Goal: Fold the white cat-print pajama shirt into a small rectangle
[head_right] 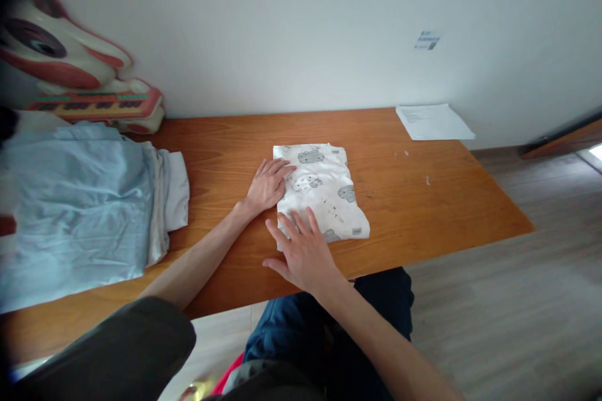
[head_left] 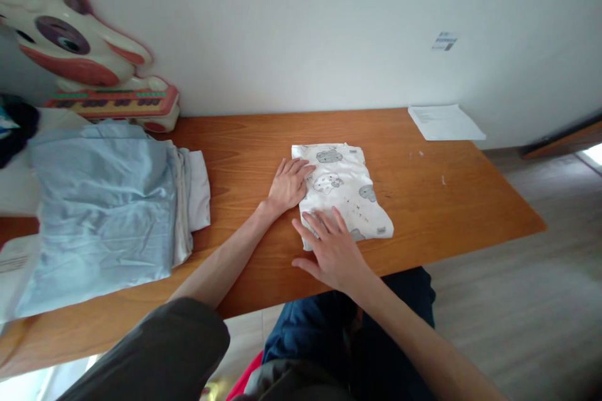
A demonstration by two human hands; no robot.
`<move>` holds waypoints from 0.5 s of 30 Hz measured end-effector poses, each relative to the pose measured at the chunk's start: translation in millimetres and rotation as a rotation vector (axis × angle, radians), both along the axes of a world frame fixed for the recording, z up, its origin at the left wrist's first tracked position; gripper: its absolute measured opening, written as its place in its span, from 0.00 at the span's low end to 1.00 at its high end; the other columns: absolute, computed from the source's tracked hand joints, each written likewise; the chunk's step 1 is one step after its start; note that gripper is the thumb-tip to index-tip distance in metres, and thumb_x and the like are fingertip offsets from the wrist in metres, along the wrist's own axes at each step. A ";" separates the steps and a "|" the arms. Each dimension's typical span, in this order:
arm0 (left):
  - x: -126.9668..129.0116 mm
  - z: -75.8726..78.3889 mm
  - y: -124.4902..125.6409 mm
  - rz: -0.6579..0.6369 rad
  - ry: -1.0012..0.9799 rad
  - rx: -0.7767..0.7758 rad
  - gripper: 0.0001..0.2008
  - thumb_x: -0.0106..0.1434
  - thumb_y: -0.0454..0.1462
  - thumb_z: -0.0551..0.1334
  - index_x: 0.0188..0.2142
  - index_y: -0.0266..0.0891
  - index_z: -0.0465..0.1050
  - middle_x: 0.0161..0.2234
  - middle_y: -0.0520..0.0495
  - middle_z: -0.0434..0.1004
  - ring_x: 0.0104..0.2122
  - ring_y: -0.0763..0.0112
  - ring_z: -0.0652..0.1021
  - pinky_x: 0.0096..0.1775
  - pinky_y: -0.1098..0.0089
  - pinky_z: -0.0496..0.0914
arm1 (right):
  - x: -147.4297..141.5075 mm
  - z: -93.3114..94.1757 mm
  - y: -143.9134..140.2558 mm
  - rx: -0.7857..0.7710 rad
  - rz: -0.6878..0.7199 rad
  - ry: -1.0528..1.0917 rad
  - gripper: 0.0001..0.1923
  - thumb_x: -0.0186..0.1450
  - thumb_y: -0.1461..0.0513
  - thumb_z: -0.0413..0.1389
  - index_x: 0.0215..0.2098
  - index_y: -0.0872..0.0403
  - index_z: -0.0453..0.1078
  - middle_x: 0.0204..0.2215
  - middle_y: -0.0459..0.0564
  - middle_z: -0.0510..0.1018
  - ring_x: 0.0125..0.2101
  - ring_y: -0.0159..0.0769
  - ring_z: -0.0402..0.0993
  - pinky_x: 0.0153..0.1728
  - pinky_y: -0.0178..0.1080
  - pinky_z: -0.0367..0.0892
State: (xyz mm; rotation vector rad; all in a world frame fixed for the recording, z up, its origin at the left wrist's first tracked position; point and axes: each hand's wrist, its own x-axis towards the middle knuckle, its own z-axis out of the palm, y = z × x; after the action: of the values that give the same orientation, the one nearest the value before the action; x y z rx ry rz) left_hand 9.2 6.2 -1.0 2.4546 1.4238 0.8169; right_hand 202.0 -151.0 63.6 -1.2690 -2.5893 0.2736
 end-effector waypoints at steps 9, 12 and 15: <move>-0.1 13.1 -5.2 0.056 -0.049 -0.010 0.22 0.78 0.48 0.54 0.43 0.42 0.85 0.42 0.39 0.83 0.52 0.49 0.79 0.69 0.46 0.62 | 126.6 -14.0 18.8 0.014 0.176 -0.245 0.44 0.63 0.74 0.54 0.75 0.43 0.62 0.74 0.47 0.68 0.75 0.51 0.58 0.77 0.70 0.30; 0.4 14.3 -7.2 -0.196 -0.084 -0.163 0.23 0.79 0.49 0.52 0.42 0.44 0.84 0.41 0.40 0.84 0.49 0.52 0.81 0.59 0.54 0.71 | 201.3 12.3 49.8 0.023 -0.003 -0.335 0.33 0.63 0.71 0.54 0.65 0.48 0.74 0.64 0.54 0.80 0.69 0.57 0.69 0.75 0.73 0.32; 2.5 13.8 -8.2 -0.367 -0.120 -0.198 0.20 0.78 0.47 0.54 0.47 0.46 0.84 0.48 0.41 0.86 0.53 0.52 0.81 0.59 0.55 0.71 | 223.6 29.9 68.4 0.015 -0.188 -0.348 0.22 0.68 0.65 0.54 0.58 0.51 0.78 0.54 0.60 0.85 0.59 0.59 0.77 0.73 0.72 0.46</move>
State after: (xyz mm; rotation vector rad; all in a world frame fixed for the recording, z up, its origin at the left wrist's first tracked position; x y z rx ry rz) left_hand 11.7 -2.0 12.7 2.3664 0.9230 0.6908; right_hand 425.6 -82.6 93.5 -1.6702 -2.7115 -0.0035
